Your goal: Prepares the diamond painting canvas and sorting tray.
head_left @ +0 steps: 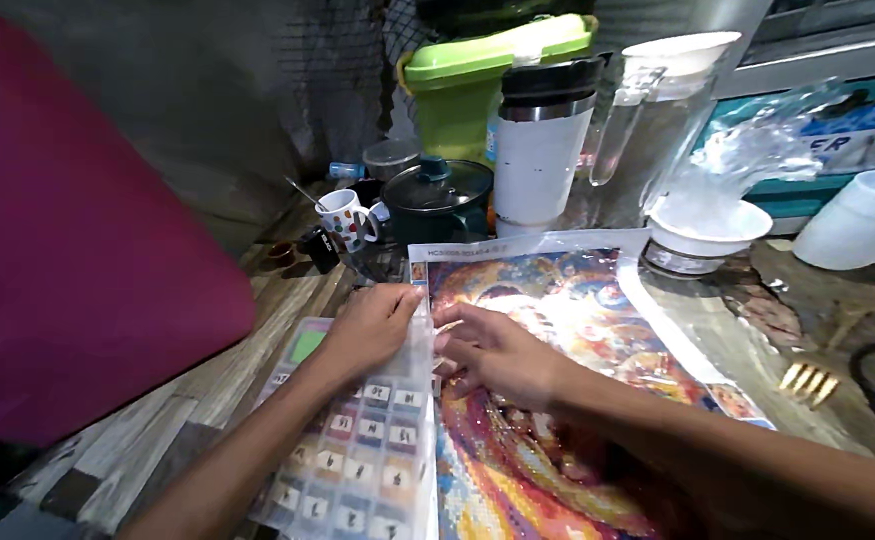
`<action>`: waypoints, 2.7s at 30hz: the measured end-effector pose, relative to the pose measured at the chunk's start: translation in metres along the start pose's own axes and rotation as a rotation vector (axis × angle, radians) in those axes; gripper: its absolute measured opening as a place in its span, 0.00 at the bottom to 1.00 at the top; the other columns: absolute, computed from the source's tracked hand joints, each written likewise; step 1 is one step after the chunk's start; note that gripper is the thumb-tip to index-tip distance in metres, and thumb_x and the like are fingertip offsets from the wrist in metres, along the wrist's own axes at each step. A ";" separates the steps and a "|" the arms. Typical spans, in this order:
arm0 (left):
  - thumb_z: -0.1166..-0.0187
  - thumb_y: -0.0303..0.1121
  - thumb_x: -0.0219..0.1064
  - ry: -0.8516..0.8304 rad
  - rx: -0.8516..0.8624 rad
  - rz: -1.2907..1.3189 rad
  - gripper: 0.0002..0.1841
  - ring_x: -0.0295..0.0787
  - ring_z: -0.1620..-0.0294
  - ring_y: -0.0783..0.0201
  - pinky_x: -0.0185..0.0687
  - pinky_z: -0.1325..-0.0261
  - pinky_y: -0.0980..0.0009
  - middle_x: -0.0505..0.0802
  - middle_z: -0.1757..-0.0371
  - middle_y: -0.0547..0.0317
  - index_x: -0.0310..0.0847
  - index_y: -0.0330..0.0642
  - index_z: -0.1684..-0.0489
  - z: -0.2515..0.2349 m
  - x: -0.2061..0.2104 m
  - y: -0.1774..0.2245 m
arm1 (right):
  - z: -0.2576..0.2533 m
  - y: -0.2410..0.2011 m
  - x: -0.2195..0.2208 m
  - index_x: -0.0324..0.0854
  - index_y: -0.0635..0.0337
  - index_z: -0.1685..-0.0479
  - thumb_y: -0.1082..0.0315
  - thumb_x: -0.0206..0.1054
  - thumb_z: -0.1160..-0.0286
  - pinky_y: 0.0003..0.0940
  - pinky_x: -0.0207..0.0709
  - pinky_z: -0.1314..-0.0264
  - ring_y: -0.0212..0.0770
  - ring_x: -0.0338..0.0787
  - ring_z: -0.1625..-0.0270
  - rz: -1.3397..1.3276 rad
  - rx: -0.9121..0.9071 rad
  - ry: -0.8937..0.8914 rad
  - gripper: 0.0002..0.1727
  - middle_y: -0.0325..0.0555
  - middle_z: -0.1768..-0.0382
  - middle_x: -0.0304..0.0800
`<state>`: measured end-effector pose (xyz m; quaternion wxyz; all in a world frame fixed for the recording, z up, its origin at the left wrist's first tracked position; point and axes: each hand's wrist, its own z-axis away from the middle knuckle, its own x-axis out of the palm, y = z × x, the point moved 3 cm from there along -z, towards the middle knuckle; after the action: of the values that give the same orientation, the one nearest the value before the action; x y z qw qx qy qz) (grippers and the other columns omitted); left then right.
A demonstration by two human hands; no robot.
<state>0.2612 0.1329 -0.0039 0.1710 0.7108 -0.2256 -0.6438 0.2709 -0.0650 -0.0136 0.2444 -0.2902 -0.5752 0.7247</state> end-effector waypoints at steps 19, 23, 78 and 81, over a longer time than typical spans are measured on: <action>0.06 0.50 0.46 -0.016 -0.245 -0.118 0.29 0.84 0.69 0.50 0.79 0.64 0.44 0.84 0.74 0.49 0.84 0.41 0.71 -0.024 -0.012 -0.059 | 0.032 -0.025 0.109 0.78 0.57 0.39 0.73 0.50 0.11 0.43 0.82 0.59 0.50 0.88 0.51 1.355 -1.194 -0.200 0.13 0.49 0.53 0.84; 0.06 0.50 0.46 -0.007 -0.253 -0.083 0.29 0.84 0.69 0.48 0.79 0.63 0.43 0.84 0.74 0.46 0.84 0.37 0.71 -0.025 -0.012 -0.062 | 0.029 -0.027 0.113 0.78 0.57 0.38 0.68 0.52 0.10 0.43 0.84 0.57 0.49 0.89 0.49 1.354 -1.208 -0.219 0.13 0.48 0.52 0.85; 0.11 0.49 0.59 -0.353 -0.137 -0.046 0.23 0.87 0.76 0.63 0.85 0.69 0.64 0.92 0.73 0.55 0.90 0.39 0.67 -0.019 -0.069 -0.050 | -0.023 -0.010 -0.008 0.78 0.46 0.28 0.61 0.76 0.24 0.34 0.90 0.47 0.33 0.94 0.51 0.462 -0.129 -0.153 0.25 0.36 0.44 0.92; 0.14 0.43 0.65 -0.496 -0.217 0.058 0.16 0.88 0.71 0.62 0.87 0.64 0.64 0.91 0.67 0.52 0.88 0.36 0.58 -0.015 -0.086 -0.044 | -0.028 -0.014 -0.007 0.80 0.45 0.29 0.62 0.75 0.24 0.34 0.90 0.48 0.33 0.93 0.51 0.470 -0.136 -0.172 0.24 0.35 0.44 0.92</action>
<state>0.2741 0.2153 0.0460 0.2043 0.5023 -0.2104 -0.8134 0.2963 -0.0474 -0.0041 -0.0005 -0.3691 -0.5580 0.7432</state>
